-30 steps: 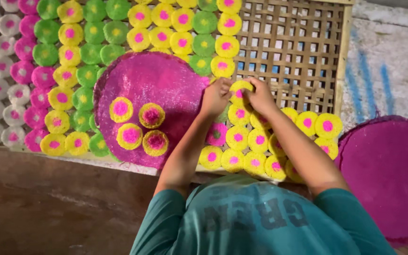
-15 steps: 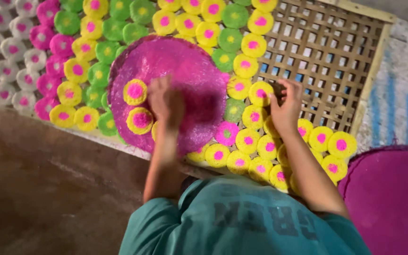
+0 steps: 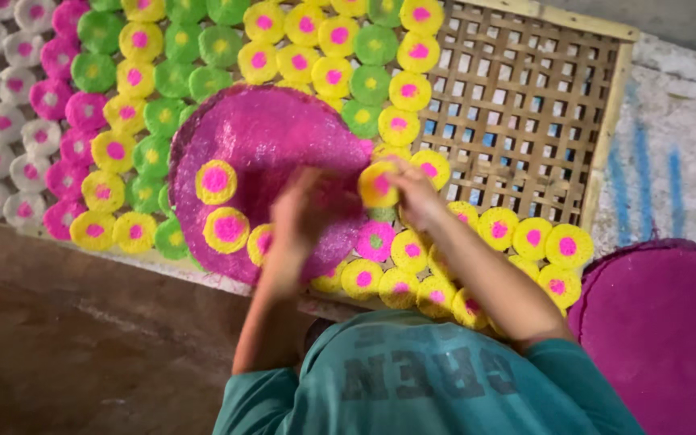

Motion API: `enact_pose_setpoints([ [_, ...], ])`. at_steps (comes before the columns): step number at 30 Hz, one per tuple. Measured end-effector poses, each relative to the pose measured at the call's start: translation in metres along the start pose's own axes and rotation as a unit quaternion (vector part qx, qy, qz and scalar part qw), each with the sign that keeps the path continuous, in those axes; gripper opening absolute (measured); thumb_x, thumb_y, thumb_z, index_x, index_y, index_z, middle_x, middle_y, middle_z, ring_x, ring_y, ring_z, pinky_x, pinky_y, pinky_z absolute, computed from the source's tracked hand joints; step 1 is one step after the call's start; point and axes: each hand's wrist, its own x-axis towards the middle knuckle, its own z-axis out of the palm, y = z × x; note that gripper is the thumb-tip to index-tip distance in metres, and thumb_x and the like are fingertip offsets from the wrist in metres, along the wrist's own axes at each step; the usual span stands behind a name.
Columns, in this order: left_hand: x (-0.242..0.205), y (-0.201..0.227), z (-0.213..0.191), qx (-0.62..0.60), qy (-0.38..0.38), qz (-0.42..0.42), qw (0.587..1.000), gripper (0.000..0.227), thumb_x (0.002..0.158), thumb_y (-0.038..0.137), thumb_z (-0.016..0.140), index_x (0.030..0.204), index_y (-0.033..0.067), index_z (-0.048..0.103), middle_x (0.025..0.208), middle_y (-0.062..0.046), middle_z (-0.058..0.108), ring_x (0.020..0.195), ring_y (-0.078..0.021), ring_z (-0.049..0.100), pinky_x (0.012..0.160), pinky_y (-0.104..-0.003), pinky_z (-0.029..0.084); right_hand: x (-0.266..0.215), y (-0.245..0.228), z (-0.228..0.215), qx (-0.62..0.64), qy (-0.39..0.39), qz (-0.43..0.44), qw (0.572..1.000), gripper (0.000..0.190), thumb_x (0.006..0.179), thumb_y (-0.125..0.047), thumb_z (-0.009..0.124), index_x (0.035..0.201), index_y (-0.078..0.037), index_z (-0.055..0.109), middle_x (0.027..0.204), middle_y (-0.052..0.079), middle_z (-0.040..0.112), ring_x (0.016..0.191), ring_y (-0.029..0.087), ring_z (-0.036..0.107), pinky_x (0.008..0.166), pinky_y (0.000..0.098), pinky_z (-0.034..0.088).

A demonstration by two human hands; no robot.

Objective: The person repeatedly picks up small, colorful, flower-shaped discs from a pink tray and places them onto a wooden lattice drying rack. They arrange the discs in neat rows, filling the available space on the rack with items in various colors including yellow, green, pink, and white.

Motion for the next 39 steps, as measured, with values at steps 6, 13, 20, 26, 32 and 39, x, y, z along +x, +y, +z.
enact_pose_setpoints([
  [6,-0.013,-0.147,-0.066,0.438,0.048,-0.175,0.88,0.061,0.078,0.039,0.083,0.122,0.0006,0.064,0.119,-0.025,0.063,0.109,-0.0436,0.061,0.088,-0.054,0.052,0.038,-0.059,-0.074,-0.159,0.106,-0.195,0.962,0.03,0.095,-0.002,0.064,0.124,-0.009,0.063,0.117,0.011,0.07,0.107,0.025,0.068,0.093,0.0389,0.056],
  [13,-0.016,-0.174,-0.09,0.32,-0.125,-0.373,0.862,0.046,0.092,0.032,0.076,0.126,0.0048,0.062,0.127,-0.019,0.063,0.118,-0.0372,0.059,0.097,-0.049,0.051,0.034,-0.068,-0.061,-0.498,0.209,-0.363,0.759,0.037,0.088,-0.005,0.076,0.123,-0.006,0.062,0.114,0.019,0.068,0.109,0.041,0.063,0.095,0.0482,0.047],
  [20,0.03,-0.086,-0.073,0.095,-0.069,-0.358,0.926,0.04,0.086,0.031,0.081,0.114,0.01,0.062,0.079,-0.014,0.068,0.064,-0.0242,0.064,0.055,-0.04,0.054,0.005,-0.061,0.0,-0.483,0.226,-0.378,0.757,0.046,0.088,-0.02,0.074,0.129,-0.004,0.06,0.12,0.02,0.065,0.108,0.038,0.062,0.095,0.0495,0.055],
  [26,0.033,0.037,0.002,-0.017,-0.139,-0.11,0.984,0.041,0.078,0.027,0.081,0.11,0.0055,0.065,0.101,-0.012,0.07,0.087,-0.0275,0.069,0.069,-0.04,0.055,0.006,-0.028,0.024,-0.04,-0.093,0.03,0.994,0.045,0.113,-0.031,0.06,0.141,0.005,0.06,0.119,0.033,0.067,0.063,0.036,0.031,0.052,0.045,0.026],
  [32,-0.023,0.005,-0.06,0.194,-0.197,-0.087,0.957,0.048,0.081,0.018,0.075,0.126,0.0069,0.063,0.124,-0.015,0.068,0.112,-0.0353,0.064,0.087,-0.05,0.053,0.078,-0.087,-0.069,-0.044,0.237,-0.076,0.967,0.05,0.089,-0.004,0.065,0.136,-0.017,0.054,0.113,0.007,0.069,0.09,0.024,0.069,0.074,0.0454,0.057],
  [39,-0.059,-0.037,-0.077,0.289,-0.252,-0.176,0.906,0.049,0.071,0.03,0.083,0.111,0.0073,0.065,0.108,-0.012,0.072,0.112,-0.0343,0.064,0.089,-0.054,0.05,0.117,-0.088,-0.107,-0.383,0.244,-0.347,0.82,0.025,0.09,-0.006,0.077,0.112,-0.005,0.066,0.103,0.013,0.073,0.097,0.03,0.071,0.085,0.0422,0.056],
])
